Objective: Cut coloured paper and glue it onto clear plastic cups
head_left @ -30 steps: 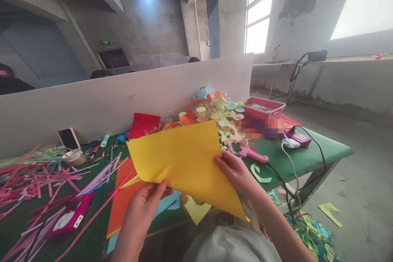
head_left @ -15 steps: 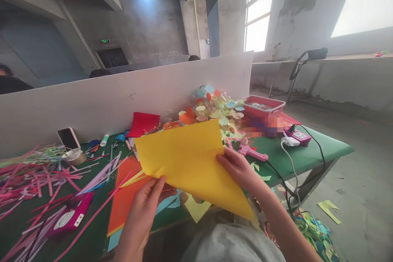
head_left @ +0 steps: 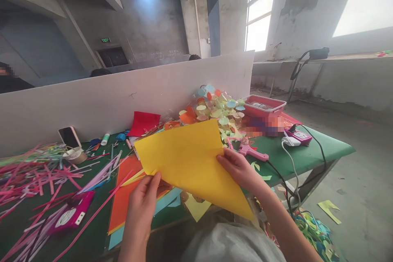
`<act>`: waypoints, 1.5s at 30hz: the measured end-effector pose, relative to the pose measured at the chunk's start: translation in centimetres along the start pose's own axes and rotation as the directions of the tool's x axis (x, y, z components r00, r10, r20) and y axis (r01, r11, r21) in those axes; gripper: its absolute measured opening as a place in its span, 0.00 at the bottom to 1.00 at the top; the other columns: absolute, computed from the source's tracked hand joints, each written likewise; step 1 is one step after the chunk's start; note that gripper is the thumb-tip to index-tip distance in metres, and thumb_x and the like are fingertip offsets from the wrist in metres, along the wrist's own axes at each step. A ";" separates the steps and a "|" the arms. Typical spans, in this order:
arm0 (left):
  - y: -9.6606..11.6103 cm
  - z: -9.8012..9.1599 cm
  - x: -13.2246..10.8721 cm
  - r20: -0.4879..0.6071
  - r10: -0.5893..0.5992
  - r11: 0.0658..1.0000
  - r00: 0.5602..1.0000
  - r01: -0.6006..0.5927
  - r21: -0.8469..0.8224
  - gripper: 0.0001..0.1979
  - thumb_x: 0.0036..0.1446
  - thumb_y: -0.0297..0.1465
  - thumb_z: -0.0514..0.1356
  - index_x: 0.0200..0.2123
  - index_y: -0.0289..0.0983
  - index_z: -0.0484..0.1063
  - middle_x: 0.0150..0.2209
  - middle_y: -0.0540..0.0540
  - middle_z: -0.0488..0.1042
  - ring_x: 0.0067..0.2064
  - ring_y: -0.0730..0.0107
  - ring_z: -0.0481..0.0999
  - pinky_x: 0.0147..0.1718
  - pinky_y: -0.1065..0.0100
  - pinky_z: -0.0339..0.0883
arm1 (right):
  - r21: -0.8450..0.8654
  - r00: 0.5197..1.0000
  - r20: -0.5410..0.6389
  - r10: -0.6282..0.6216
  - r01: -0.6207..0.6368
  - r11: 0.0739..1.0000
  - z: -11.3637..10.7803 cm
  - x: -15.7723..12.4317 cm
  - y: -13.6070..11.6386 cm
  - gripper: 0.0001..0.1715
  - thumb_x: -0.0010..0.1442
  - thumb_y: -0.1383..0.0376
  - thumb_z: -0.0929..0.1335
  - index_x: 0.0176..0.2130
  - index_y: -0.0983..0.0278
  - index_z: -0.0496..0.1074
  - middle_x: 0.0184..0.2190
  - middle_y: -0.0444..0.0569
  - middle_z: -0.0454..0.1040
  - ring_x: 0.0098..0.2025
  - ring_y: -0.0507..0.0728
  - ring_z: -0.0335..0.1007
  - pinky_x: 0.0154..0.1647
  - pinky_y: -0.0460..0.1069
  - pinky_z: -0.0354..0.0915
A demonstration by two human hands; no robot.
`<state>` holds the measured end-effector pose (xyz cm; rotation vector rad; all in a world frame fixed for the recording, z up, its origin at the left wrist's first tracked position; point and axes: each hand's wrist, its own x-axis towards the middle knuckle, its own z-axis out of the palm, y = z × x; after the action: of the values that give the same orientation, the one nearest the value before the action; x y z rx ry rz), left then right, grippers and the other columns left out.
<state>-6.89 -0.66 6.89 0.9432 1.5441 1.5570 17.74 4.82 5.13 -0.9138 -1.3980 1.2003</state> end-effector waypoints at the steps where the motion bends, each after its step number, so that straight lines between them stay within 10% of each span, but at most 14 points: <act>1: 0.1 0.1 0.0 0.008 -0.002 1.000 1.000 0.002 -0.025 0.24 0.44 0.48 0.69 0.37 0.35 0.77 0.33 0.44 0.81 0.38 0.56 0.81 0.40 0.61 0.78 | 0.000 1.000 0.002 0.005 -0.005 1.000 0.0 0.0 -0.1 0.24 0.55 0.44 0.70 0.29 0.61 0.69 0.24 0.43 0.68 0.27 0.54 0.62 0.24 0.46 0.58; 10: -0.2 0.6 0.8 -0.014 0.013 0.986 1.000 -0.015 -0.167 0.21 0.48 0.47 0.65 0.36 0.34 0.76 0.32 0.43 0.81 0.33 0.59 0.80 0.37 0.59 0.77 | 0.014 0.998 0.055 0.016 -0.017 1.000 -0.3 0.0 -0.1 0.23 0.59 0.45 0.68 0.32 0.62 0.67 0.29 0.44 0.70 0.29 0.54 0.64 0.25 0.46 0.58; 22: 1.0 -1.2 -0.3 0.008 0.053 0.964 0.999 -0.053 0.262 0.26 0.42 0.52 0.67 0.37 0.39 0.80 0.32 0.44 0.82 0.38 0.57 0.81 0.44 0.62 0.74 | -0.028 1.000 0.024 -0.005 0.006 1.000 -0.7 0.1 0.5 0.24 0.57 0.43 0.68 0.31 0.61 0.68 0.27 0.44 0.68 0.30 0.55 0.60 0.28 0.47 0.57; 28: 1.7 -1.8 -0.8 0.115 0.003 0.954 0.993 -0.037 0.297 0.23 0.42 0.53 0.67 0.31 0.39 0.81 0.32 0.42 0.82 0.39 0.52 0.81 0.44 0.62 0.73 | -0.288 0.988 -0.097 -0.118 0.085 0.954 -0.8 0.3 0.5 0.22 0.62 0.47 0.65 0.27 0.60 0.64 0.23 0.43 0.61 0.27 0.54 0.54 0.28 0.48 0.53; 34: 1.2 -2.1 -0.4 0.137 -0.060 0.886 0.989 -0.011 0.464 0.23 0.40 0.54 0.67 0.27 0.39 0.81 0.32 0.42 0.82 0.39 0.50 0.80 0.43 0.61 0.71 | -0.496 0.940 -0.134 -0.315 0.212 0.842 -0.8 0.3 -0.1 0.12 0.66 0.57 0.63 0.34 0.58 0.72 0.34 0.48 0.76 0.37 0.60 0.67 0.41 0.54 0.63; 39: 0.5 -2.0 0.3 0.203 -0.122 0.843 0.972 -0.007 0.538 0.27 0.41 0.58 0.64 0.27 0.38 0.81 0.31 0.42 0.82 0.38 0.53 0.80 0.42 0.62 0.69 | -0.720 0.802 -0.172 -0.572 0.294 0.628 -0.3 0.1 -0.4 0.12 0.68 0.62 0.62 0.44 0.57 0.74 0.41 0.50 0.77 0.47 0.63 0.65 0.49 0.58 0.64; 45: -0.1 -0.6 0.4 0.270 -0.141 0.959 0.952 0.064 0.278 0.25 0.39 0.53 0.68 0.23 0.35 0.78 0.25 0.43 0.78 0.29 0.65 0.74 0.34 0.66 0.70 | -0.941 0.424 -0.217 -0.879 0.151 0.304 3.0 -1.9 -2.1 0.18 0.63 0.69 0.69 0.53 0.60 0.69 0.50 0.57 0.68 0.56 0.65 0.57 0.59 0.64 0.58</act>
<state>-7.59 -0.51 6.79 1.1613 1.5861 1.0985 15.27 1.94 6.82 -1.1398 -1.3401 -0.5922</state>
